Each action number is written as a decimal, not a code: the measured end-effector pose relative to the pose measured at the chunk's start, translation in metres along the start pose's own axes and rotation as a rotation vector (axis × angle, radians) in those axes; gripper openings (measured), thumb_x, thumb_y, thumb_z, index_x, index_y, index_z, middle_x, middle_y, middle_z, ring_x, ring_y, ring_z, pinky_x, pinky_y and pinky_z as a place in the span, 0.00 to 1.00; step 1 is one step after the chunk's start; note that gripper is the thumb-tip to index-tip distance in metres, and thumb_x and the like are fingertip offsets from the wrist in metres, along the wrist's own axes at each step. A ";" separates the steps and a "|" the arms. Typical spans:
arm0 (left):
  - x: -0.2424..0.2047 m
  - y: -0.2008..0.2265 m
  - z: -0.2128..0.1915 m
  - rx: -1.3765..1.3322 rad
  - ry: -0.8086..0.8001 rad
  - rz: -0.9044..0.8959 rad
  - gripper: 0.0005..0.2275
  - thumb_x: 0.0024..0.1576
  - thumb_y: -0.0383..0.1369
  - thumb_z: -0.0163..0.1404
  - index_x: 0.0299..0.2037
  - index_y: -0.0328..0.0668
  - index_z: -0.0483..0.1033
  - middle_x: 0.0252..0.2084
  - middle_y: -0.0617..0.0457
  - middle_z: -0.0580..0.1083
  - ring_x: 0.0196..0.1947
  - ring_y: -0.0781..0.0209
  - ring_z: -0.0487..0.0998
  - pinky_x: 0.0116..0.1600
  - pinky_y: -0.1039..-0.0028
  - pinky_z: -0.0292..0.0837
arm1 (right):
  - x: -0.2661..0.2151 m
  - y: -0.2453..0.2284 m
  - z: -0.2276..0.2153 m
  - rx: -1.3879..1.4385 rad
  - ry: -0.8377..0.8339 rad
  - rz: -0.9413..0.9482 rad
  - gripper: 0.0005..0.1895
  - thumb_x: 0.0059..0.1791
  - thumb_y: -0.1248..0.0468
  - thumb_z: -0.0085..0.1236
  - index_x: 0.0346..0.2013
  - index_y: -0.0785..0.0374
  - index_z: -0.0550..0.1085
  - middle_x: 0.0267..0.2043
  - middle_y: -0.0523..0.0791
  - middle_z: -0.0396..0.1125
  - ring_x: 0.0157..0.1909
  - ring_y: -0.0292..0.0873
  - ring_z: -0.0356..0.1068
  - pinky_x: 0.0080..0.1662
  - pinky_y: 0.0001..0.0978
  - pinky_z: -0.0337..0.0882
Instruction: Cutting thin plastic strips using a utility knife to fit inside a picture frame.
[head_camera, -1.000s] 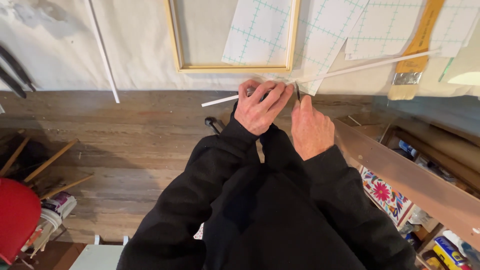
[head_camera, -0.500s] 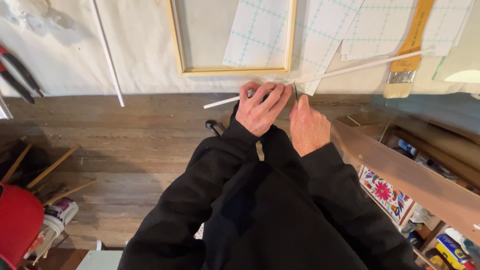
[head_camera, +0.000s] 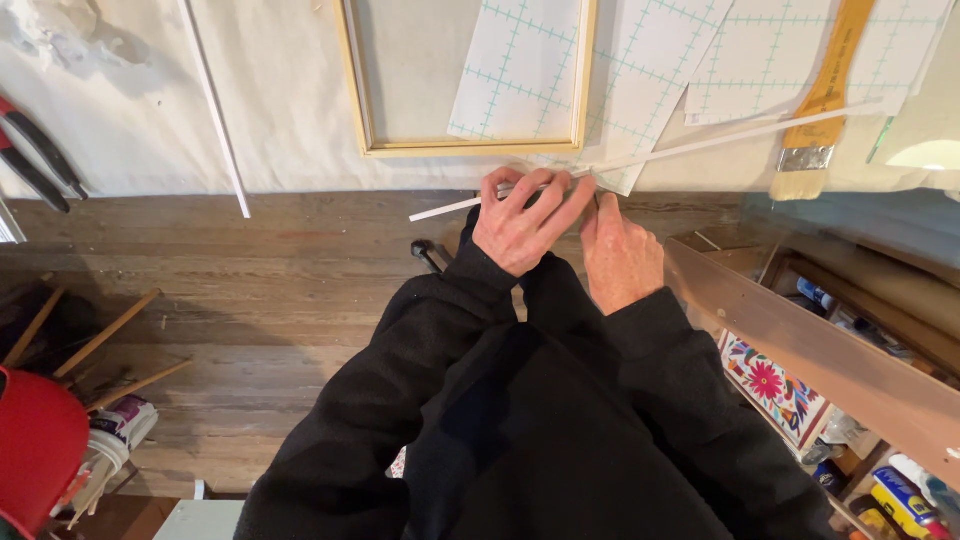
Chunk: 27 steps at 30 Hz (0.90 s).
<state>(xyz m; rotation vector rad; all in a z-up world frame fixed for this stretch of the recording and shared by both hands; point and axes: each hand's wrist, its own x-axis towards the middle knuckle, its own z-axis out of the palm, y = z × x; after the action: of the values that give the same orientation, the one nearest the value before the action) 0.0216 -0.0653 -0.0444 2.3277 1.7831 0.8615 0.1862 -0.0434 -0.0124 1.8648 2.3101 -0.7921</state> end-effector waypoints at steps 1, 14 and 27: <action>0.001 -0.001 0.000 0.001 0.000 0.000 0.19 0.60 0.31 0.53 0.63 0.47 0.75 0.55 0.57 0.71 0.55 0.63 0.72 0.57 0.59 0.66 | 0.001 0.000 0.000 0.000 0.000 -0.001 0.10 0.58 0.60 0.51 0.41 0.65 0.68 0.32 0.56 0.73 0.33 0.66 0.72 0.33 0.60 0.70; -0.011 -0.009 0.017 0.064 -0.003 0.100 0.23 0.60 0.36 0.52 0.68 0.56 0.72 0.55 0.57 0.70 0.56 0.64 0.71 0.56 0.61 0.63 | 0.001 0.003 -0.001 0.026 0.025 -0.030 0.11 0.56 0.61 0.50 0.48 0.65 0.70 0.30 0.57 0.73 0.31 0.66 0.72 0.32 0.60 0.70; -0.009 -0.010 0.022 0.100 0.059 0.125 0.24 0.59 0.35 0.54 0.68 0.56 0.73 0.52 0.59 0.68 0.55 0.64 0.69 0.53 0.62 0.63 | 0.003 0.003 -0.001 0.075 -0.022 0.007 0.11 0.56 0.60 0.50 0.47 0.65 0.69 0.29 0.57 0.73 0.32 0.67 0.72 0.33 0.61 0.70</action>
<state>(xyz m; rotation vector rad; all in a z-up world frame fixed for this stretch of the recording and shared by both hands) 0.0219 -0.0647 -0.0707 2.5259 1.7578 0.8864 0.1885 -0.0401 -0.0134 1.8828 2.2898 -0.9061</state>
